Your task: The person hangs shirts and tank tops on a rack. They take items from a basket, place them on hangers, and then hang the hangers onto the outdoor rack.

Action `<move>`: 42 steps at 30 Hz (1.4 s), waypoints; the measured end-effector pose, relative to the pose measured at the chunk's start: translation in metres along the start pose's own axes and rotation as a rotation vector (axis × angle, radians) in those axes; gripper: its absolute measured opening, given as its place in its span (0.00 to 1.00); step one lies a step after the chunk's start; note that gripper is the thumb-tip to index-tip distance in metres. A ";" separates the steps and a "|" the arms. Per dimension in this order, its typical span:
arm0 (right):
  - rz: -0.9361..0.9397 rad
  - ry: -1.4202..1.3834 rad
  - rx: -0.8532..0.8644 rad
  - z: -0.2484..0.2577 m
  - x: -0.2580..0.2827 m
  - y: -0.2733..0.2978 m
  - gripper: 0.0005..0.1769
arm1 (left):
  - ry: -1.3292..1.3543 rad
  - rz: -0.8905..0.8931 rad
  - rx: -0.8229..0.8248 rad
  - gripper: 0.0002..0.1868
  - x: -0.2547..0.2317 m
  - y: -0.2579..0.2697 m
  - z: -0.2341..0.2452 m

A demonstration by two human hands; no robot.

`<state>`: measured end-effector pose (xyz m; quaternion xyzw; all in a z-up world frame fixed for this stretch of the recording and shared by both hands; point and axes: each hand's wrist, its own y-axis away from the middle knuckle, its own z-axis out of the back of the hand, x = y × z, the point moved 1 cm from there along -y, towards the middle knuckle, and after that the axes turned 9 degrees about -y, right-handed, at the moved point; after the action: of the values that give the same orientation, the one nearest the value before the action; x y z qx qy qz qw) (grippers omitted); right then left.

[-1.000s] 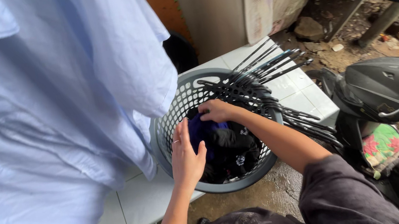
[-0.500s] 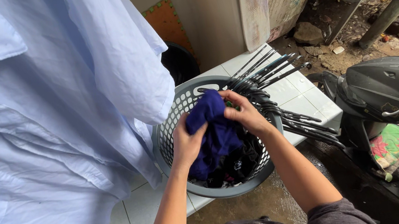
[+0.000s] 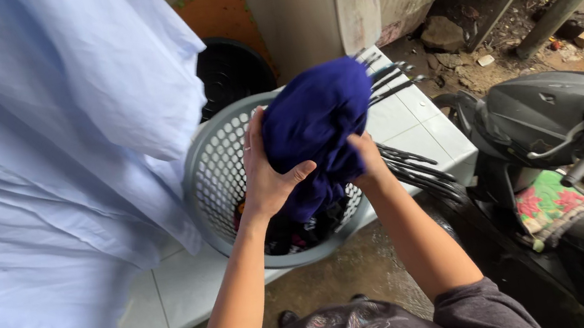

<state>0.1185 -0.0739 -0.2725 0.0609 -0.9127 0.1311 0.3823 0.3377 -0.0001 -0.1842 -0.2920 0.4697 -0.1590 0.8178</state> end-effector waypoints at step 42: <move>-0.679 -0.061 -0.547 0.278 -0.138 0.065 0.30 | -0.303 0.532 0.215 0.27 -0.062 0.216 -0.161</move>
<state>0.0124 -0.0893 -0.5709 0.2581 -0.8529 -0.2504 0.3786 0.1641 0.1487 -0.3403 -0.0914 0.3831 0.0570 0.9174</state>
